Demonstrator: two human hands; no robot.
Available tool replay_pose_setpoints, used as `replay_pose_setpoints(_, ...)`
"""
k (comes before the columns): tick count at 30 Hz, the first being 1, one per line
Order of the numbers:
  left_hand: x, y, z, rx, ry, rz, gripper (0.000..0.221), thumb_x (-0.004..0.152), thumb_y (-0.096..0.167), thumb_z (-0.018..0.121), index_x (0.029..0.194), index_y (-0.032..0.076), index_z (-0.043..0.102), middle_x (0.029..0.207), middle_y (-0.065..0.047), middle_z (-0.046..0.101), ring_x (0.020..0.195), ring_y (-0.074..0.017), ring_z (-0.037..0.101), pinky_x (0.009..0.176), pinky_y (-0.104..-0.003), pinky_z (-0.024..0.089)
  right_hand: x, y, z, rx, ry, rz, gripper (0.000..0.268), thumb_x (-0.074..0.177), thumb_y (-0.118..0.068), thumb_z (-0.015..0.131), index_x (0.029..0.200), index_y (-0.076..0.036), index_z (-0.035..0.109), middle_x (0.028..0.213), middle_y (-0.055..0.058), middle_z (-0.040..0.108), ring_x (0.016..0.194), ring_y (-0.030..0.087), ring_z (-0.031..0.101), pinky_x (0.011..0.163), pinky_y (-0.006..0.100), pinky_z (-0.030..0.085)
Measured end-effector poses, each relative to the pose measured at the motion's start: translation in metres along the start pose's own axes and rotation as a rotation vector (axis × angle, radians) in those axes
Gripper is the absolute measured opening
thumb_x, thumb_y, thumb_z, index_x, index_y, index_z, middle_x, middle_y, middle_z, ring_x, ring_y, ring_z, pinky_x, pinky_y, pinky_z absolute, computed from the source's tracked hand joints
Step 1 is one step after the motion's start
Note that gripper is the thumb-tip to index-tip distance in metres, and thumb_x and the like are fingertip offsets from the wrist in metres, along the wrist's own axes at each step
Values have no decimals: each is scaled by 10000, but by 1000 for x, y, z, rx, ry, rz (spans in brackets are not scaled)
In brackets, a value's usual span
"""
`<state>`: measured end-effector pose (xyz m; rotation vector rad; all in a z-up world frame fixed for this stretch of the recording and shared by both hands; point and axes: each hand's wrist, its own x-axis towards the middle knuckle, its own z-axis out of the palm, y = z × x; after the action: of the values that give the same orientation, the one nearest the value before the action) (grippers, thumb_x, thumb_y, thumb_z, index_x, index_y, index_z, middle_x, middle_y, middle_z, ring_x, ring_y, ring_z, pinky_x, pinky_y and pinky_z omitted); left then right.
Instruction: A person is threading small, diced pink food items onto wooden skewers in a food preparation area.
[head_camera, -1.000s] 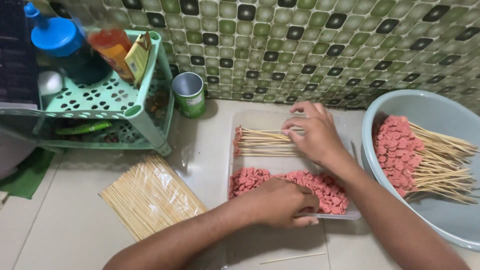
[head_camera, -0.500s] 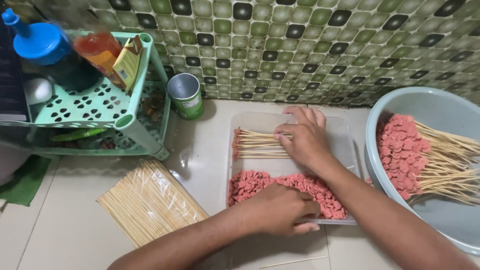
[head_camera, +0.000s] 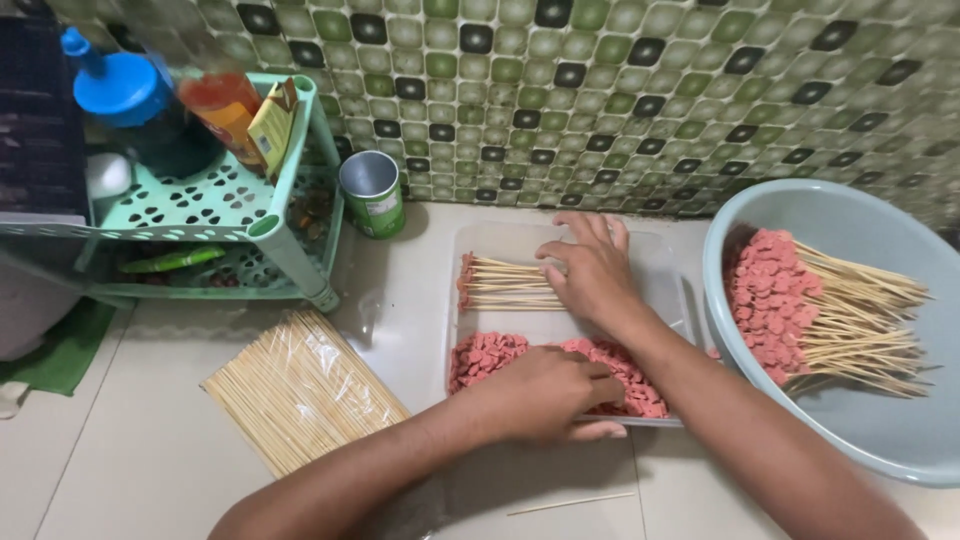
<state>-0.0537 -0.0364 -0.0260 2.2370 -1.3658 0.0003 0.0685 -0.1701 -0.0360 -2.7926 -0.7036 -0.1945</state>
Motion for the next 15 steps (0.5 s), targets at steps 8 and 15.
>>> replay_pose_setpoints(8, -3, 11, -24, 229, 88, -43, 346, 918, 453, 619, 1098, 162, 673, 983, -70, 688, 945, -319, 726, 778, -455, 583, -4, 20, -13, 2, 295, -107, 184, 869, -267, 758, 1052, -251, 752, 1359, 21, 556, 1340, 268, 467, 1181, 549, 253)
replay_pose_setpoints(15, -32, 39, -67, 275, 226, -158, 253, 953, 416, 658, 1057, 186, 658, 901, -35, 635, 877, -300, 704, 723, -440, 568, -38, 7, -67, 69, 481, -243, 206, 939, -316, 709, 1137, -260, 710, 1292, 9, 568, 1218, 270, 553, 1035, 459, 420)
